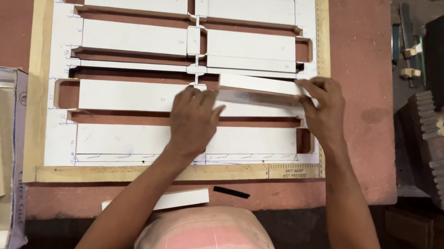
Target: The person places rectangular wooden pieces into a wooden jig with multiple slots. They pick up pieces from a nearby box and fit them into the jig one by one, filling the slots until the jig is full.
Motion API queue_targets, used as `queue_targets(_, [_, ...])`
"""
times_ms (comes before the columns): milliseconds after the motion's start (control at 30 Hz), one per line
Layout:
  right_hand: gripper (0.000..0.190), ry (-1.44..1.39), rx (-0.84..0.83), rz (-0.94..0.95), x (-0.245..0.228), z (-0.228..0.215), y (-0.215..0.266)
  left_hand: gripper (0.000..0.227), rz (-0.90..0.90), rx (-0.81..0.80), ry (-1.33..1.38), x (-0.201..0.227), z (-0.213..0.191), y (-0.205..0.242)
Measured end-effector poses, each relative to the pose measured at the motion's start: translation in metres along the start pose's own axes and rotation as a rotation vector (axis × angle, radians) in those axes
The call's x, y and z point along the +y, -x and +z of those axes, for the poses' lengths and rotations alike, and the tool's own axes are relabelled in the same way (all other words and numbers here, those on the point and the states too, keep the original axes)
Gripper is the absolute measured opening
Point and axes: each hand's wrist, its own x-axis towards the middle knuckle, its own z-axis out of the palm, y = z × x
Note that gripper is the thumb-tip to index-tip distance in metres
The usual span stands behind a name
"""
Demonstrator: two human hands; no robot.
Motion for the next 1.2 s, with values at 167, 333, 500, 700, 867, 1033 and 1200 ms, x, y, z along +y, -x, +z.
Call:
queue_targets(167, [0.032, 0.018, -0.043, -0.031, -0.009, 0.025, -0.014, 0.039, 0.029, 0.083, -0.015, -0.015, 0.005, -0.017])
queue_targets(333, [0.033, -0.019, -0.030, -0.008, -0.007, 0.037, -0.016, 0.028, 0.085, 0.060, -0.139, -0.027, 0.019, -0.032])
queue_targets(500, [0.030, 0.009, 0.037, 0.013, -0.008, 0.041, -0.008, 0.025, 0.007, -0.005, -0.050, -0.031, 0.020, -0.038])
queue_targets(700, [0.022, 0.121, -0.042, -0.019, 0.002, 0.040, 0.013, 0.053, 0.007, -0.034, -0.043, -0.014, -0.004, -0.028])
queue_targets(867, [0.058, 0.128, -0.081, 0.115, -0.009, 0.008, 0.024, 0.072, -0.088, -0.196, -0.124, -0.003, -0.015, -0.010])
queue_targets(1033, [0.074, 0.188, -0.215, 0.167, -0.018, -0.012, 0.016, 0.064, -0.034, -0.151, -0.169, -0.013, 0.000, 0.001])
queue_targets(1200, [0.047, 0.255, -0.103, 0.070, -0.003, 0.001, 0.019, 0.060, -0.007, -0.168, -0.187, -0.010, 0.001, 0.002])
